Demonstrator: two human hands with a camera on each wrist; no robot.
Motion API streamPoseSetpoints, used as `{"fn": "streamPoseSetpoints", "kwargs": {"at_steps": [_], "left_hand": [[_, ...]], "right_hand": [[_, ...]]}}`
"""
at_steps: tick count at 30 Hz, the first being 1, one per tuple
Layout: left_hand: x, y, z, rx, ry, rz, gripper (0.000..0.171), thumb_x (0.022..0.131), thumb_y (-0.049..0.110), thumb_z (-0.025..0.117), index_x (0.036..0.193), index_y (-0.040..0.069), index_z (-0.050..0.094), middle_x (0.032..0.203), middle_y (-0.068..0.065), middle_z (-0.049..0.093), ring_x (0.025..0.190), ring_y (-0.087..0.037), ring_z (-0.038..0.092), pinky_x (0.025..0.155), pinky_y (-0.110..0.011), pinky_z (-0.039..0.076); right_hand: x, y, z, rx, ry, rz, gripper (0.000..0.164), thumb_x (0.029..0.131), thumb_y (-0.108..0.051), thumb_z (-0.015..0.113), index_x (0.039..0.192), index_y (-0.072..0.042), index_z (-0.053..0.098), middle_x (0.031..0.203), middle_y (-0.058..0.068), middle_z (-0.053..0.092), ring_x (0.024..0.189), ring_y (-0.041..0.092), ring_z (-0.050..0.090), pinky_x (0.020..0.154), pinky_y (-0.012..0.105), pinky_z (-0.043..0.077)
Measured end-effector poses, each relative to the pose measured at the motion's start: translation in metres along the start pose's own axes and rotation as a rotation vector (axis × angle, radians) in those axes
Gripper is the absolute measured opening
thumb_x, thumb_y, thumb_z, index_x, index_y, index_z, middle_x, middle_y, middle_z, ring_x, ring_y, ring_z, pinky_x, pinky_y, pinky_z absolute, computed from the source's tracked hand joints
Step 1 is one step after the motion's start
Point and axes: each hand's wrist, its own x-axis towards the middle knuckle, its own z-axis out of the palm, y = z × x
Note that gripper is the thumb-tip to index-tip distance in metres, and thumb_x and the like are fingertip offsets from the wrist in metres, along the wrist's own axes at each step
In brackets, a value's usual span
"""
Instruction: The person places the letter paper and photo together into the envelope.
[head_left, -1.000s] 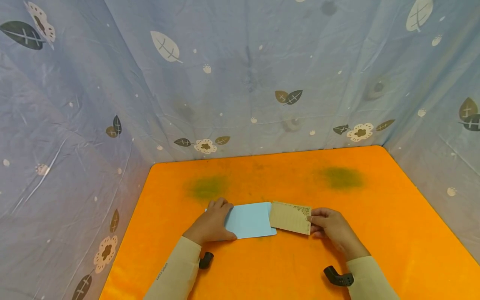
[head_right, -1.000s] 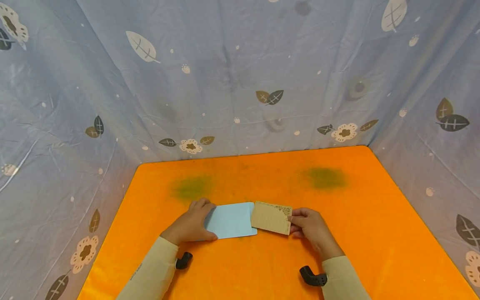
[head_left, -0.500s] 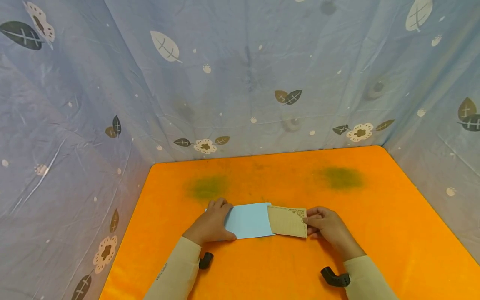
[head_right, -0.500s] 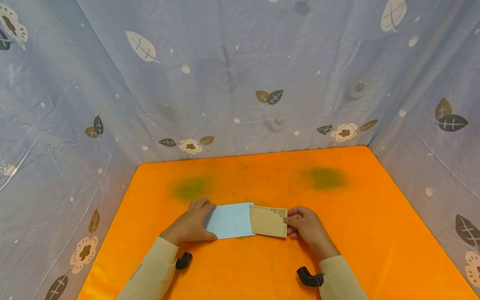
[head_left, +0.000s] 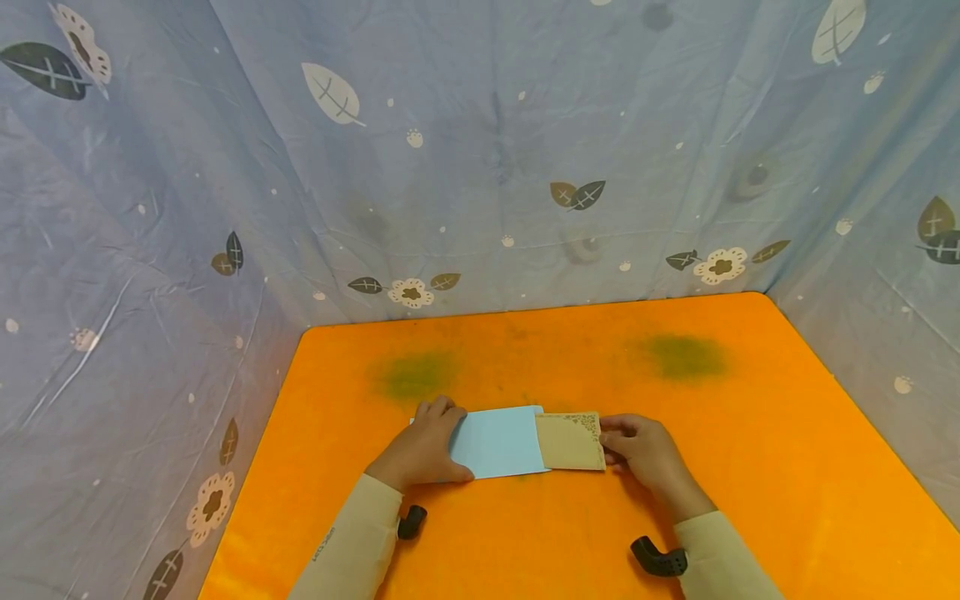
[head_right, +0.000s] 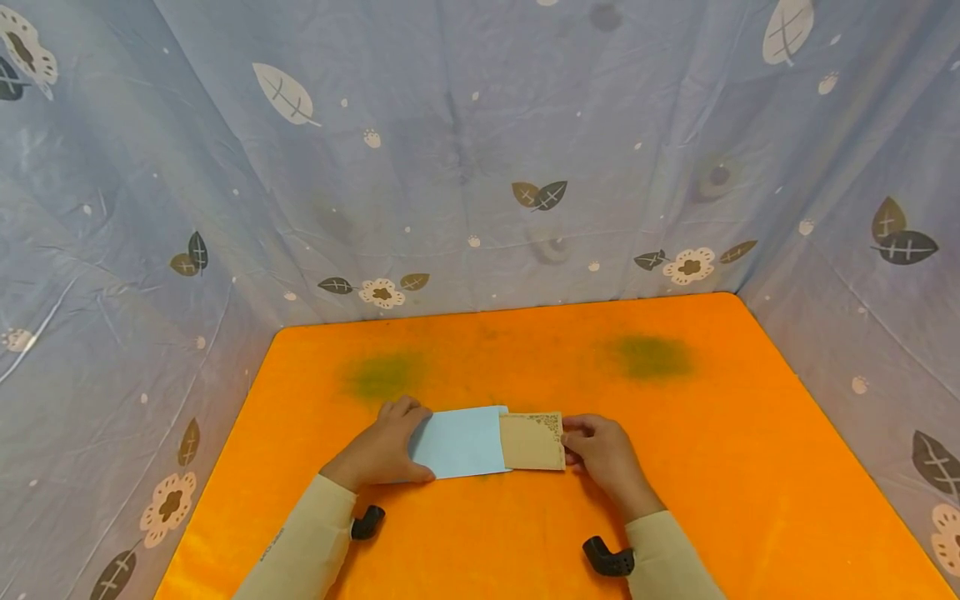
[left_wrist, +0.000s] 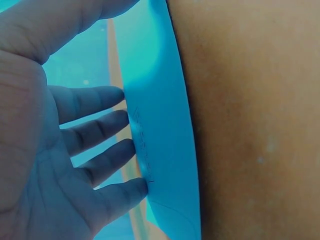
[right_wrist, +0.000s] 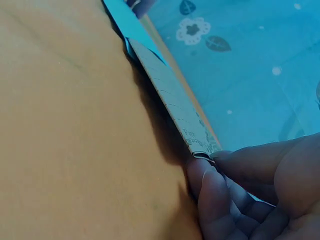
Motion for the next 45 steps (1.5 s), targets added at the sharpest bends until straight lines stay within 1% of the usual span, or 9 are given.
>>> {"fn": "streamPoseSetpoints", "kwargs": {"at_steps": [7,11,15,21,26,33,45], "left_hand": [[0.0,-0.001,0.001,0.005,-0.002,0.0,0.089,0.081,0.042,0.096,0.152,0.004,0.057,0.145,-0.01,0.049,0.124,-0.032,0.044,0.093,-0.045,0.056],[0.0,-0.001,0.001,0.007,-0.002,0.001,0.089,0.081,0.042,0.096,0.152,0.004,0.057,0.144,-0.01,0.049,0.125,-0.033,0.044,0.093,-0.046,0.056],[0.0,-0.001,0.001,0.005,-0.004,0.001,0.089,0.081,0.041,0.096,0.152,0.004,0.057,0.144,-0.01,0.049,0.125,-0.032,0.044,0.093,-0.046,0.056],[0.0,0.0,0.0,0.006,-0.006,-0.002,0.089,0.081,0.041,0.095,0.152,0.004,0.057,0.145,-0.011,0.048,0.125,-0.033,0.044,0.094,-0.047,0.056],[0.0,0.0,0.001,0.014,-0.007,-0.008,0.09,0.081,0.043,0.096,0.153,0.004,0.057,0.146,-0.011,0.048,0.126,-0.033,0.045,0.094,-0.046,0.056],[0.0,0.0,0.0,0.013,-0.003,-0.003,0.089,0.081,0.042,0.096,0.152,0.004,0.057,0.145,-0.011,0.049,0.125,-0.033,0.045,0.094,-0.047,0.056],[-0.001,0.002,-0.001,0.015,-0.006,-0.005,0.089,0.081,0.04,0.096,0.152,0.004,0.057,0.146,-0.011,0.048,0.127,-0.033,0.044,0.096,-0.046,0.056]], "right_hand": [[0.002,0.0,0.003,-0.021,0.03,0.008,0.03,0.108,-0.004,0.067,0.133,0.013,0.065,0.102,0.014,0.072,0.079,0.028,0.07,0.066,0.036,0.061],[0.002,0.0,0.005,-0.047,0.024,0.001,0.027,0.108,-0.004,0.067,0.13,0.011,0.068,0.101,0.013,0.072,0.08,0.028,0.07,0.066,0.036,0.06],[0.003,0.0,0.008,-0.051,-0.002,-0.005,0.027,0.108,-0.003,0.066,0.131,0.011,0.068,0.1,0.013,0.072,0.08,0.028,0.07,0.066,0.037,0.06],[0.003,-0.002,0.012,-0.026,-0.043,-0.017,0.03,0.108,-0.002,0.065,0.134,0.013,0.066,0.101,0.013,0.071,0.08,0.029,0.071,0.068,0.038,0.062],[0.002,-0.001,0.015,-0.015,-0.069,-0.032,0.032,0.109,-0.004,0.066,0.136,0.013,0.065,0.103,0.013,0.072,0.083,0.031,0.072,0.07,0.039,0.062],[0.002,-0.003,0.019,0.018,-0.09,-0.033,0.033,0.109,-0.005,0.066,0.136,0.013,0.065,0.106,0.014,0.072,0.085,0.031,0.072,0.071,0.04,0.063],[0.003,-0.006,0.027,0.042,-0.112,-0.019,0.033,0.109,-0.004,0.065,0.137,0.013,0.065,0.104,0.015,0.072,0.084,0.031,0.071,0.072,0.039,0.063]]}}
